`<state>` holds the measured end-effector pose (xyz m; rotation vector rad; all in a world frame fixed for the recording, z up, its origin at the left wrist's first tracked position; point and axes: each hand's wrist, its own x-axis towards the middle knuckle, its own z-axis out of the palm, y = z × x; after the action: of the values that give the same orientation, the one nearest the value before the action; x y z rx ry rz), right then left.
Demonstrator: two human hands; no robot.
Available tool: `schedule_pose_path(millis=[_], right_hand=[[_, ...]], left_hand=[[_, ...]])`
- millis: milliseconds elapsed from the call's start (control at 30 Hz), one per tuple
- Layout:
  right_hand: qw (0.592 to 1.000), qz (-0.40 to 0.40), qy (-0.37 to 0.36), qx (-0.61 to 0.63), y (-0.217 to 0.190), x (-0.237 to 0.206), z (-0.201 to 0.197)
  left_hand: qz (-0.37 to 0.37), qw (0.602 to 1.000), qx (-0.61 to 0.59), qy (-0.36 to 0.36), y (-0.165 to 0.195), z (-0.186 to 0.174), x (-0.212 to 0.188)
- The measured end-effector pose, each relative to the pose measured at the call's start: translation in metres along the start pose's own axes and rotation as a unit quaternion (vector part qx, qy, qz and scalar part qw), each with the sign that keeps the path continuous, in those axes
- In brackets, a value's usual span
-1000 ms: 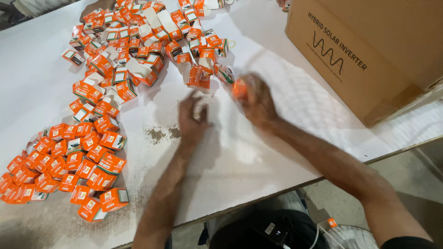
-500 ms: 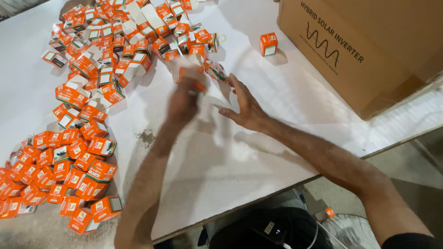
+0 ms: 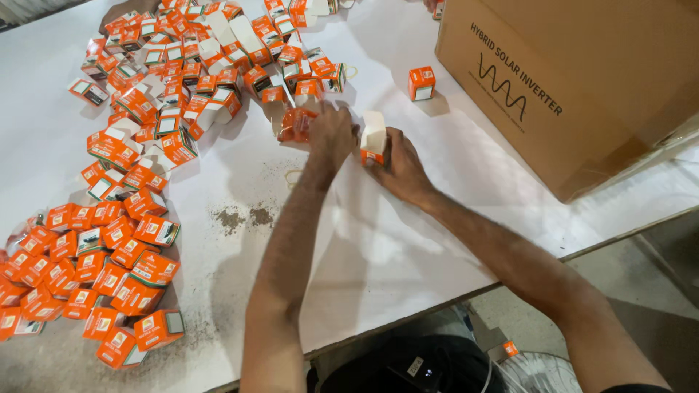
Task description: The person picks plastic-wrapped bulb items from a pile on the table and inserts each into a small orange retail box, folding the box flaps closed and setting the packed box aside. They repeat this packing cycle continuously while other workers pack boxes nearby.
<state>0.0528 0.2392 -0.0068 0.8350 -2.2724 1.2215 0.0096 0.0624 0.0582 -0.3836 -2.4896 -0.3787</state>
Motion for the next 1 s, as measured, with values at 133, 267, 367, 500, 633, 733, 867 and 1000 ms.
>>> schedule_pose_path(millis=[133, 267, 367, 500, 633, 733, 867, 1000], right_hand=[[0.997, 0.027, -0.033, 0.071, -0.006, 0.000, -0.003], [0.990, 0.033, -0.042, 0.130, -0.012, -0.002, -0.002], [0.986, 0.046, -0.075, 0.143, -0.016, -0.001, 0.002], [0.990, 0.040, -0.103, 0.090, -0.023, 0.000, 0.011], [0.984, 0.060, -0.129, 0.108, -0.029, -0.003, 0.015], [0.985, 0.054, -0.143, 0.082, -0.029, -0.004, 0.014], [0.988, 0.013, -0.130, 0.079, -0.024, -0.006, 0.015], [0.987, 0.048, -0.141, 0.054, -0.012, -0.009, 0.019]], left_hand=[[0.071, 0.991, -0.062, -0.096, -0.022, -0.018, -0.016], [-0.099, 0.953, -0.159, -0.240, -0.030, -0.048, -0.060], [-0.105, 0.966, -0.218, -0.096, -0.023, -0.063, -0.094], [-0.130, 0.918, -0.350, 0.135, -0.005, -0.062, -0.121], [0.032, 0.934, -0.261, 0.241, 0.010, -0.052, -0.129], [0.102, 0.955, -0.187, 0.205, 0.018, -0.044, -0.131], [0.081, 0.974, -0.146, 0.153, 0.021, -0.041, -0.136], [0.040, 0.981, -0.127, 0.142, 0.027, -0.039, -0.133]])
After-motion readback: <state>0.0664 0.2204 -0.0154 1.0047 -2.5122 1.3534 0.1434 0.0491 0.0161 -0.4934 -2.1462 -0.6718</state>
